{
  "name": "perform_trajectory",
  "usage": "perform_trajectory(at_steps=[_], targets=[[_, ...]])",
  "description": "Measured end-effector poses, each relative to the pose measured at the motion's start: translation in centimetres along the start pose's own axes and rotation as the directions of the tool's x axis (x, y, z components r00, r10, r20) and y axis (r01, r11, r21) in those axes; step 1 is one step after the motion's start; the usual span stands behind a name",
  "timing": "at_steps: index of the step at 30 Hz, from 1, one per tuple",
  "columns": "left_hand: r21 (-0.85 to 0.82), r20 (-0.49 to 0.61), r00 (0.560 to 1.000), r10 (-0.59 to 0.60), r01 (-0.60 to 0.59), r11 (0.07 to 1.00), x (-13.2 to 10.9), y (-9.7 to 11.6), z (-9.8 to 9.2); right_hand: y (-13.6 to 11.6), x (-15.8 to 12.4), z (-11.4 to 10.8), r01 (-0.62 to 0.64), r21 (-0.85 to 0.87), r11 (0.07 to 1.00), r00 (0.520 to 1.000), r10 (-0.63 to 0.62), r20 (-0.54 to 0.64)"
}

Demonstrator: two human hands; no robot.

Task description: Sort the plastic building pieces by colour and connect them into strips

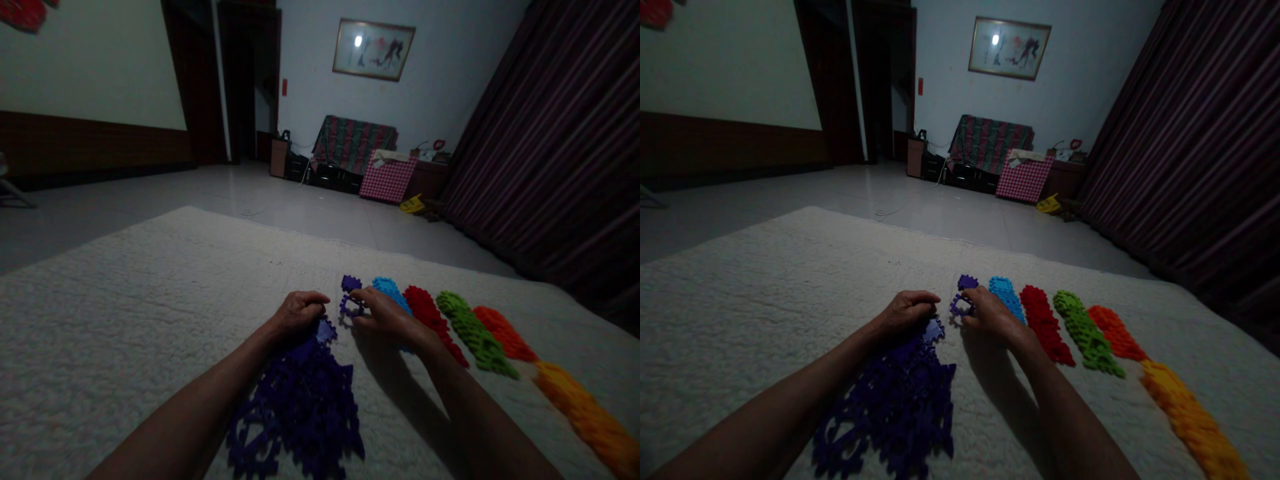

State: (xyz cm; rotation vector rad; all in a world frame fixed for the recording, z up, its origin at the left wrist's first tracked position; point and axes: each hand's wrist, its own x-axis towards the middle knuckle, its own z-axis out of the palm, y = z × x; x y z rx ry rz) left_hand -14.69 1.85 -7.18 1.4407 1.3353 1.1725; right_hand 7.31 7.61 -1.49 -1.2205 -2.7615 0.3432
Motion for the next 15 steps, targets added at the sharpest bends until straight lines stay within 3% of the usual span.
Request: perform_trajectory(at_steps=[7, 15], targets=[[-0.011, -0.009, 1.000, -0.008, 0.008, 1.000, 0.2, -0.4, 0.1, 1.0, 3.9, -1.9, -0.154, -0.127, 0.980, 0.986, 0.144, -0.087], [-0.035, 0.000, 1.000, -0.014, 0.014, 0.999, 0.2, -0.6, 0.2, 2.8, 6.0, -1.1, -0.169, -0.254, 0.952, 0.985, 0.155, -0.076]])
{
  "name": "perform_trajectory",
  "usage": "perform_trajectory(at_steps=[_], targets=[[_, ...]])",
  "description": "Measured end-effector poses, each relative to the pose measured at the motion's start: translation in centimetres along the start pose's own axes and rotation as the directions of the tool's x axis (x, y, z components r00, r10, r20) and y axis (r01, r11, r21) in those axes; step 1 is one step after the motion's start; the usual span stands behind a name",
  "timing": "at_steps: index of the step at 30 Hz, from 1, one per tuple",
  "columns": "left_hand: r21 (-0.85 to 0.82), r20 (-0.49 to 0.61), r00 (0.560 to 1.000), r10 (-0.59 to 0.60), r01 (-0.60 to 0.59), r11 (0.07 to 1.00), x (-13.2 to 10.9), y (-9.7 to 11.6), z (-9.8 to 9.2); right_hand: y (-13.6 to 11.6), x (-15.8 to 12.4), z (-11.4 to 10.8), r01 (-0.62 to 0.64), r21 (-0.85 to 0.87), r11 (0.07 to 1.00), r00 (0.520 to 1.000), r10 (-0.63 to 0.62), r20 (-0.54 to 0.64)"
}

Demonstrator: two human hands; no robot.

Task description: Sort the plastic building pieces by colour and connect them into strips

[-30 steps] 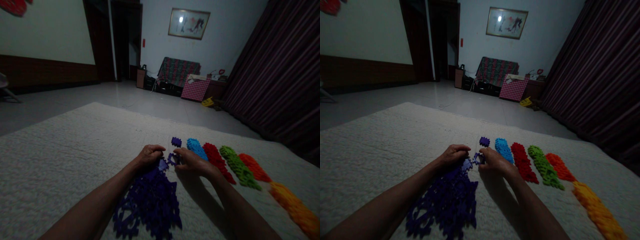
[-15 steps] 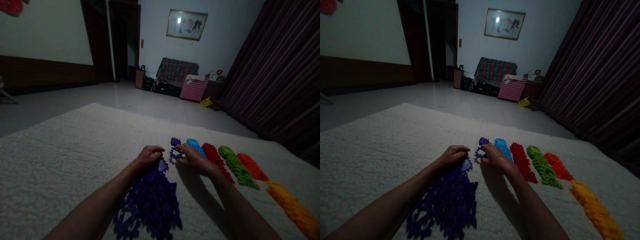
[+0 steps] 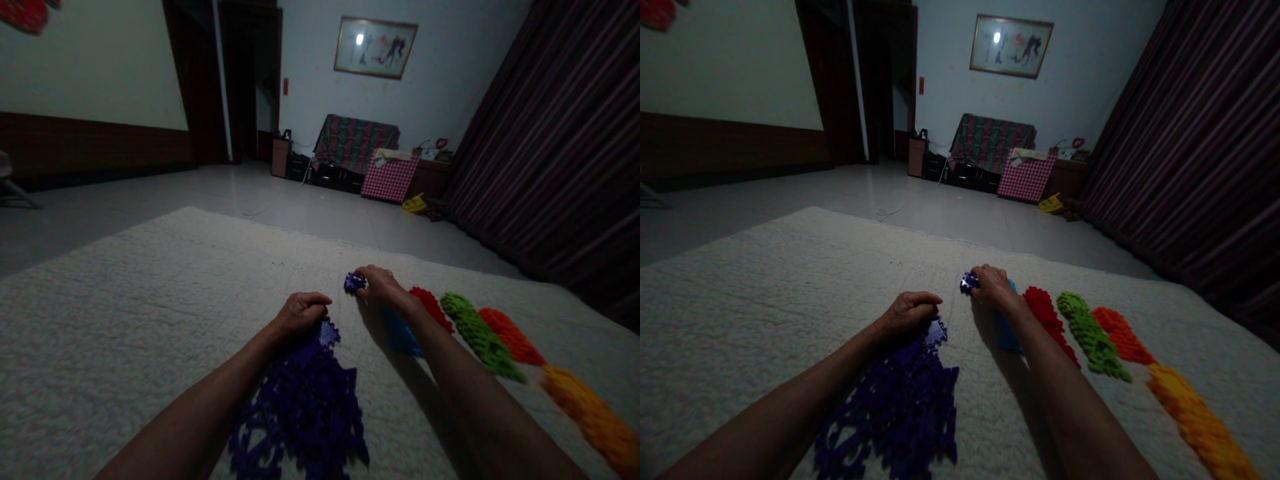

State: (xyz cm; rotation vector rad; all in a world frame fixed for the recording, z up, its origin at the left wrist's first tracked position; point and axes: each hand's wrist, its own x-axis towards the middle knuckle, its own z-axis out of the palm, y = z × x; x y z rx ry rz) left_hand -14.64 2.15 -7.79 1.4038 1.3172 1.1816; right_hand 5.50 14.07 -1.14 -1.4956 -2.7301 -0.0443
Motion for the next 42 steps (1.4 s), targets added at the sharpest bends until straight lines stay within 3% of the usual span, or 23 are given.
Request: perform_trajectory(at_steps=[3, 6, 9, 12, 19, 23, 26, 33, 38, 42], targets=[[-0.067, -0.003, 1.000, -0.024, 0.024, 0.997, 0.0, 0.2, 0.0, -0.2, -0.8, 0.1, 0.036, 0.047, 0.998, 0.997, -0.032, -0.073], [-0.175, -0.041, 0.998, -0.053, 0.045, 0.983, 0.3, 0.3, -0.1, -1.5, -2.8, 0.0, 0.152, 0.177, 0.972, 0.980, -0.126, -0.152], [-0.268, -0.099, 0.991, -0.089, 0.060, 0.961, 0.5, 0.4, -0.4, -3.6, -5.1, 0.4, 0.196, 0.343, 0.919, 0.981, -0.187, -0.061], [-0.303, -0.137, 0.986, -0.097, 0.052, 0.952, 0.7, 0.4, -0.5, -5.5, -6.8, 1.2, 0.188, 0.391, 0.901, 0.973, -0.224, 0.049], [-0.307, -0.116, 0.984, -0.132, 0.091, 0.947, 0.4, 1.0, -0.4, -7.3, -7.2, 3.0, 0.175, 0.349, 0.921, 0.983, -0.181, -0.016], [-0.319, -0.115, 0.985, -0.132, 0.089, 0.944, 0.4, 1.0, -0.5, -7.9, -6.8, 3.2, 0.104, 0.384, 0.917, 0.995, -0.100, -0.031], [-0.305, -0.109, 0.986, -0.124, 0.085, 0.949, 0.3, 1.0, -0.5, -7.8, -6.6, 3.2, 0.090, 0.444, 0.891, 0.996, -0.076, -0.049], [-0.238, -0.135, 0.983, -0.121, 0.087, 0.967, 0.4, 0.9, -0.4, -5.2, -5.5, 2.4, 0.071, 0.671, 0.738, 0.992, 0.019, -0.127], [-0.240, -0.137, 0.983, -0.118, 0.083, 0.967, 0.5, 0.7, -0.3, -4.2, -5.2, 2.2, 0.168, 0.558, 0.813, 0.964, -0.017, -0.266], [-0.238, -0.129, 0.985, -0.116, 0.083, 0.968, 0.5, 0.7, -0.4, -3.9, -5.7, 1.5, 0.212, 0.429, 0.878, 0.970, -0.136, -0.200]])
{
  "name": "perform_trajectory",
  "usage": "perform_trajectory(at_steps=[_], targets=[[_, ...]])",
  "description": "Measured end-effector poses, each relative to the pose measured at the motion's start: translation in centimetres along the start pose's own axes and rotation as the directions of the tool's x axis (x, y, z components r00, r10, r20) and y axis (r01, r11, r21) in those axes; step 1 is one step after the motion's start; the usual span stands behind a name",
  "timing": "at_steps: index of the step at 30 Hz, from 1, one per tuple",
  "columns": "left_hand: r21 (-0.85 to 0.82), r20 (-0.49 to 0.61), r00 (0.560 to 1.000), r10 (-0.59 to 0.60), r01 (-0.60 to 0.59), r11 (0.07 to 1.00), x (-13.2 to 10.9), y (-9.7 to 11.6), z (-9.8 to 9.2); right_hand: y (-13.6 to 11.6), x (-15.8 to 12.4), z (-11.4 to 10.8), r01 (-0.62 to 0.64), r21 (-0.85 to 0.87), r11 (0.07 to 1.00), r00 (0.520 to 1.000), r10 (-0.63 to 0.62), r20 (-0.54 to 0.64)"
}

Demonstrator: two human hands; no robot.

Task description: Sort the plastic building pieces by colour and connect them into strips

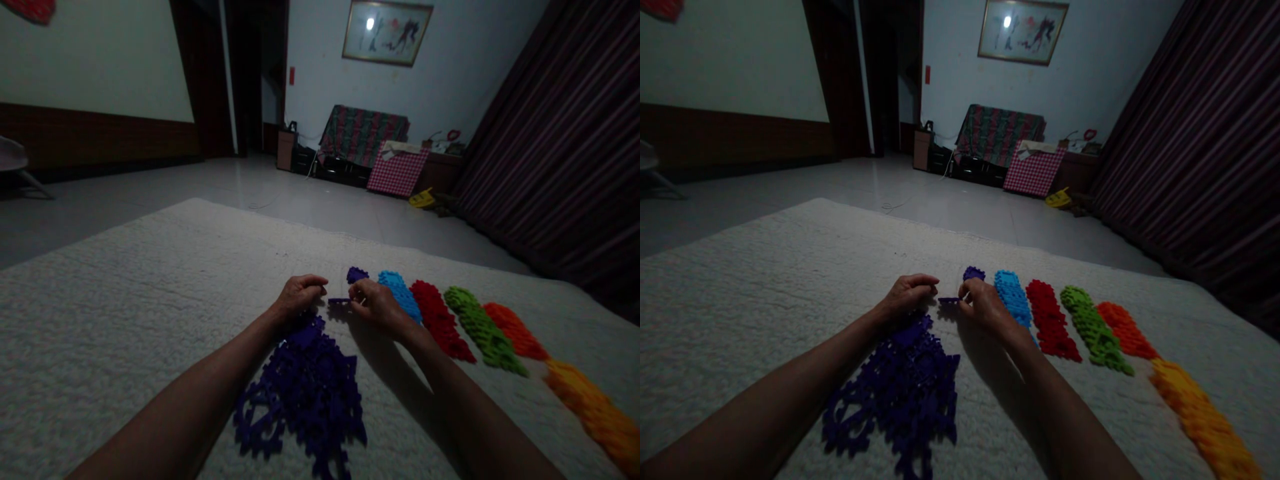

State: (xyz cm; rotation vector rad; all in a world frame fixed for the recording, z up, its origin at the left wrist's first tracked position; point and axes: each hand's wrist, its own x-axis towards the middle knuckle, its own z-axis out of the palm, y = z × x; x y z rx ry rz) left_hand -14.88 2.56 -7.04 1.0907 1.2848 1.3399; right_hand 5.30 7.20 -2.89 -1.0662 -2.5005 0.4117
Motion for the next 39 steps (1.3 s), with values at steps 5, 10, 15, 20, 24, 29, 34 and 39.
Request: perform_trajectory(at_steps=[5, 10, 15, 20, 24, 29, 34, 39], targets=[[-0.036, 0.000, 0.999, -0.035, 0.035, 0.999, -0.2, 0.2, 0.1, -0.4, -0.7, -1.2, 0.089, -0.046, 0.995, 0.962, -0.074, 0.263], [-0.042, -0.008, 0.999, -0.044, 0.044, 0.998, -0.5, 0.5, 0.2, -0.7, -1.2, -1.1, 0.097, -0.054, 0.994, 0.946, -0.076, 0.315], [-0.021, 0.002, 1.000, -0.019, 0.019, 1.000, -0.4, 0.5, 0.0, -1.4, -1.3, -0.7, 0.102, -0.084, 0.991, 0.946, -0.070, 0.316], [-0.020, 0.000, 1.000, -0.003, 0.003, 1.000, -0.1, 0.1, 0.0, -1.2, -1.4, -0.2, 0.108, -0.068, 0.992, 0.952, -0.084, 0.294], [-0.053, 0.007, 0.999, -0.040, 0.040, 0.998, -0.2, 0.3, 0.1, -0.1, -0.6, -0.5, 0.066, -0.087, 0.994, 0.978, -0.047, 0.201], [-0.073, 0.004, 0.996, -0.084, 0.084, 0.994, -0.4, 0.5, 0.3, 2.1, 2.1, -1.8, -0.061, -0.238, 0.969, 0.998, 0.063, 0.003], [-0.085, 0.011, 0.999, -0.045, 0.046, 0.995, -0.2, 0.4, 0.2, 3.3, 4.3, -2.2, -0.154, -0.344, 0.926, 0.987, 0.157, -0.019], [-0.083, -0.001, 0.998, -0.070, 0.070, 0.994, -0.2, 0.5, 0.3, 4.1, 4.5, -1.9, -0.154, -0.343, 0.927, 0.988, 0.155, -0.025]])
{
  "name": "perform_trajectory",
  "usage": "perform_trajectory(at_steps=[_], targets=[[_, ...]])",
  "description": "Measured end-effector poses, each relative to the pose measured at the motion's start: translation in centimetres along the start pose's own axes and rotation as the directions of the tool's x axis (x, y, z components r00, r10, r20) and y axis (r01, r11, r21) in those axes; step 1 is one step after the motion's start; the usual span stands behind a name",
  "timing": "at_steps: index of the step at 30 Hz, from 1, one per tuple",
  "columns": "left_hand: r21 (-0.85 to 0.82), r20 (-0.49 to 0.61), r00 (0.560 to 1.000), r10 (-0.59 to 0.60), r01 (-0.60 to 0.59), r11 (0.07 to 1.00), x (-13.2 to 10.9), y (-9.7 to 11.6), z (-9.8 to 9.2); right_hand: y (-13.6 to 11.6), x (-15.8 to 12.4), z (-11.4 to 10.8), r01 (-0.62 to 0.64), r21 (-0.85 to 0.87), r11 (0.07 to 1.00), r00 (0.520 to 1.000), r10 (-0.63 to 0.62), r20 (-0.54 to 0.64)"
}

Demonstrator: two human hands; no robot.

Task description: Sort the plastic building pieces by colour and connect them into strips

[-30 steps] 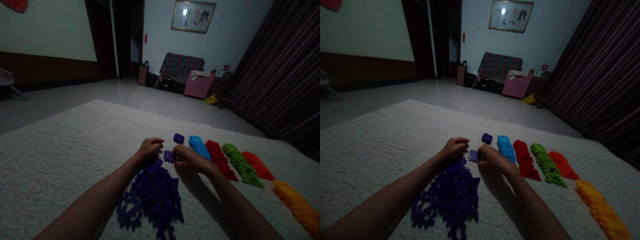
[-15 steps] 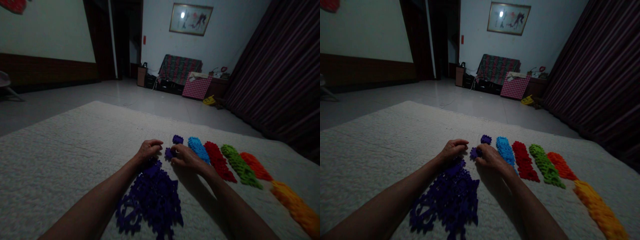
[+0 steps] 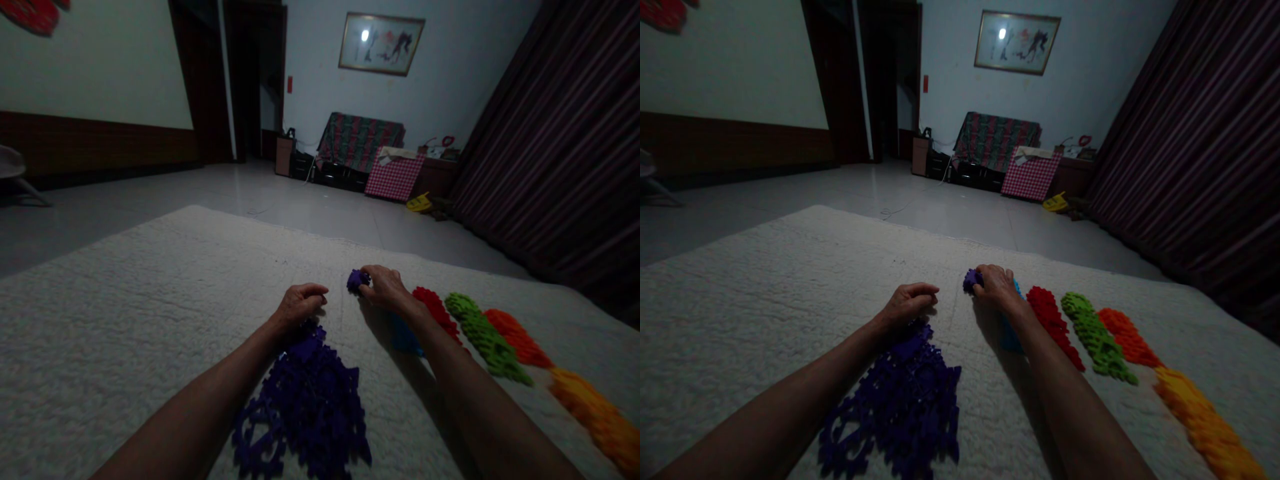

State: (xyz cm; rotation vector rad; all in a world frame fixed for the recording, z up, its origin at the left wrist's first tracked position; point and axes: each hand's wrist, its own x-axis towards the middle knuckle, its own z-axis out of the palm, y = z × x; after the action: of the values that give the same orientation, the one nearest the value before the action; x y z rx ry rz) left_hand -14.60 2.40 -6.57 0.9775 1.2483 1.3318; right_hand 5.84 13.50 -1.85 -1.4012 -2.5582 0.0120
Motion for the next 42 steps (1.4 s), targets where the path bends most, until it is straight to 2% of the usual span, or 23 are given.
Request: perform_trajectory(at_steps=[3, 6, 8, 11, 17, 21, 25, 27, 30, 32, 33, 35, 37, 38, 40, 42], targets=[[-0.007, 0.001, 1.000, -0.003, 0.003, 1.000, 0.0, 0.0, 0.0, -0.1, -0.7, 0.1, 0.057, 0.044, 0.997, 0.995, -0.053, -0.078], [-0.013, -0.004, 1.000, -0.006, 0.005, 1.000, 0.2, -0.1, -0.1, -1.2, -2.3, 0.5, 0.165, 0.175, 0.971, 0.981, -0.144, -0.127], [-0.021, -0.013, 1.000, 0.002, -0.002, 1.000, 0.3, -0.2, -0.1, -2.4, -3.7, 0.9, 0.200, 0.293, 0.935, 0.980, -0.185, -0.080], [-0.031, -0.025, 0.999, 0.024, -0.025, 0.999, 0.4, -0.1, -0.2, -4.7, -5.6, 1.6, 0.183, 0.423, 0.887, 0.976, -0.215, 0.028], [-0.074, -0.042, 0.998, 0.037, -0.040, 0.996, 0.5, -0.1, -0.3, -8.7, -6.6, 1.3, 0.206, 0.358, 0.911, 0.949, -0.275, 0.154], [-0.059, -0.044, 0.998, 0.035, -0.038, 0.998, 0.5, -0.1, -0.4, -9.8, -6.5, 1.1, 0.153, 0.360, 0.920, 0.949, -0.239, 0.208], [-0.057, -0.039, 0.998, 0.053, -0.056, 0.997, 0.8, -0.5, -0.5, -10.0, -6.6, 1.2, 0.015, 0.492, 0.871, 0.941, -0.179, 0.288], [-0.065, -0.032, 0.997, 0.063, -0.065, 0.996, 1.0, -0.7, -0.6, -9.6, -6.5, 1.4, -0.076, 0.592, 0.802, 0.932, -0.154, 0.329], [-0.060, -0.038, 0.997, 0.073, -0.075, 0.995, 1.1, -0.8, -0.7, -8.2, -6.1, 1.6, -0.200, 0.752, 0.629, 0.907, -0.172, 0.385], [-0.045, -0.054, 0.996, 0.077, -0.079, 0.996, 1.1, -0.7, -0.6, -7.0, -5.6, 1.4, -0.227, 0.800, 0.555, 0.921, -0.145, 0.362], [-0.040, -0.062, 0.995, 0.076, -0.078, 0.996, 1.0, -0.5, -0.6, -6.4, -5.4, 1.3, -0.207, 0.800, 0.564, 0.943, -0.103, 0.317], [-0.042, -0.073, 0.995, 0.064, -0.067, 0.997, 0.7, -0.2, -0.4, -5.4, -5.0, 0.8, -0.107, 0.732, 0.673, 0.988, -0.012, 0.156], [-0.063, -0.080, 0.996, 0.041, -0.046, 0.997, 0.6, 0.0, -0.2, -4.8, -4.9, 0.4, 0.007, 0.580, 0.815, 1.000, -0.006, -0.004], [-0.075, -0.083, 0.996, 0.029, -0.036, 0.997, 0.5, 0.1, -0.1, -4.6, -4.9, 0.2, 0.055, 0.495, 0.867, 0.998, -0.038, -0.045], [-0.092, -0.081, 0.997, 0.015, -0.023, 0.995, 0.6, 0.1, 0.0, -4.4, -5.0, 0.1, 0.125, 0.361, 0.924, 0.992, -0.115, -0.049], [-0.096, -0.078, 0.997, 0.009, -0.016, 0.995, 0.7, 0.0, 0.0, -4.3, -5.3, 0.3, 0.166, 0.288, 0.943, 0.984, -0.179, 0.020]])
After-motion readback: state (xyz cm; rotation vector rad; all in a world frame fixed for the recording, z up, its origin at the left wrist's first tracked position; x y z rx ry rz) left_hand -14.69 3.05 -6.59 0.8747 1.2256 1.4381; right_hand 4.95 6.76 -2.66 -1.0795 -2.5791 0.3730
